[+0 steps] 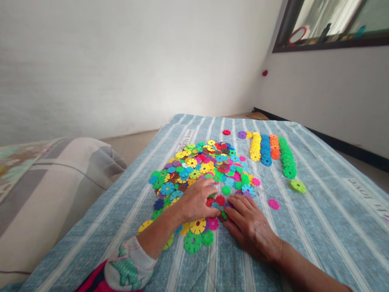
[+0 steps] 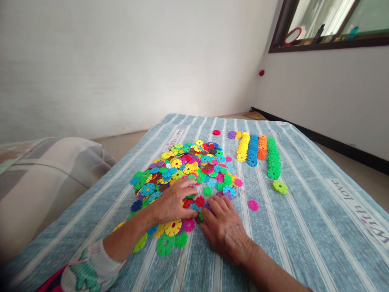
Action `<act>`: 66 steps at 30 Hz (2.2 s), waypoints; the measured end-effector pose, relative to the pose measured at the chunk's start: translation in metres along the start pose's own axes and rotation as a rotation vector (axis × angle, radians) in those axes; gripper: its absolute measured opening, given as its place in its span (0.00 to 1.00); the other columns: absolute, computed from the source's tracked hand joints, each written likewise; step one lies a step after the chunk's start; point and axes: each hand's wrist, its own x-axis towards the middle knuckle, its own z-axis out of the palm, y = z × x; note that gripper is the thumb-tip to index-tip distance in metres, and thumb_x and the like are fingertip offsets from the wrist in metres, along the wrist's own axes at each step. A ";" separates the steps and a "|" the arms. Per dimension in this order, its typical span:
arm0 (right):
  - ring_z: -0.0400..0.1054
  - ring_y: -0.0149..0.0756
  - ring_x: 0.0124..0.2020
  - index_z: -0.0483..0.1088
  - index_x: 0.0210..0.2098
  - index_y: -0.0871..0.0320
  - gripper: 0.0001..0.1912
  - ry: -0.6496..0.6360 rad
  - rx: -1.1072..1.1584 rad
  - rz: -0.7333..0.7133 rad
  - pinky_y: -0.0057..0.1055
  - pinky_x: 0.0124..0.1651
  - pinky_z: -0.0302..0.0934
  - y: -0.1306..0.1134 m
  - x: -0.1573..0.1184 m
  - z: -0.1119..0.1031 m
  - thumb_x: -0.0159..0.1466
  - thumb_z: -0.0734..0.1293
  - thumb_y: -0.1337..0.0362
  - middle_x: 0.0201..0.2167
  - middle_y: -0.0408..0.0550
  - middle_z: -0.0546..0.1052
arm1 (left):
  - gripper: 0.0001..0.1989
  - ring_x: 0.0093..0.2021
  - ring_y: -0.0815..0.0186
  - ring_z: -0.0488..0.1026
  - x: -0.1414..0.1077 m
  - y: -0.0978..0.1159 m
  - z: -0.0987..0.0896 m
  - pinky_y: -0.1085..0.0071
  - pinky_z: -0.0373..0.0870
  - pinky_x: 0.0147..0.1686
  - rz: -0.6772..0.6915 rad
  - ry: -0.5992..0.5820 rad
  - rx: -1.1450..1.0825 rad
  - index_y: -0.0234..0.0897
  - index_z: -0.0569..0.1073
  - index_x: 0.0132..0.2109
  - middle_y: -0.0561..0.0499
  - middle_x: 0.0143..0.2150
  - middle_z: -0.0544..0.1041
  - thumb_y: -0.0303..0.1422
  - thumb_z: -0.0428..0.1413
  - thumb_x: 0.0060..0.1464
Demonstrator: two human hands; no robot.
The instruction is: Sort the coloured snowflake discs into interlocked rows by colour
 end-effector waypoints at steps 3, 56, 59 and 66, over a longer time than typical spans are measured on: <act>0.66 0.45 0.49 0.70 0.42 0.57 0.07 0.000 0.004 0.003 0.48 0.52 0.62 0.000 0.001 -0.001 0.64 0.64 0.64 0.43 0.53 0.74 | 0.16 0.50 0.55 0.69 -0.002 -0.005 -0.002 0.61 0.67 0.50 0.016 0.004 -0.029 0.38 0.76 0.36 0.45 0.51 0.72 0.36 0.66 0.38; 0.65 0.45 0.49 0.70 0.42 0.59 0.09 -0.019 0.004 0.012 0.46 0.52 0.60 0.008 -0.005 -0.001 0.64 0.63 0.65 0.43 0.53 0.74 | 0.18 0.46 0.60 0.76 -0.005 -0.051 0.007 0.63 0.72 0.50 -0.198 0.410 0.207 0.32 0.75 0.44 0.43 0.43 0.79 0.20 0.46 0.49; 0.65 0.46 0.49 0.70 0.42 0.60 0.08 -0.023 -0.006 0.019 0.46 0.52 0.60 0.009 -0.006 -0.001 0.64 0.63 0.65 0.44 0.53 0.74 | 0.20 0.47 0.60 0.75 -0.005 -0.051 0.006 0.63 0.72 0.51 -0.200 0.413 0.199 0.31 0.75 0.44 0.42 0.44 0.79 0.19 0.45 0.47; 0.65 0.46 0.49 0.71 0.41 0.60 0.08 -0.029 -0.005 0.032 0.46 0.51 0.60 0.009 -0.005 -0.003 0.64 0.63 0.66 0.43 0.53 0.74 | 0.20 0.47 0.59 0.75 -0.005 -0.051 0.006 0.62 0.72 0.50 -0.186 0.412 0.201 0.30 0.75 0.44 0.41 0.44 0.79 0.19 0.45 0.47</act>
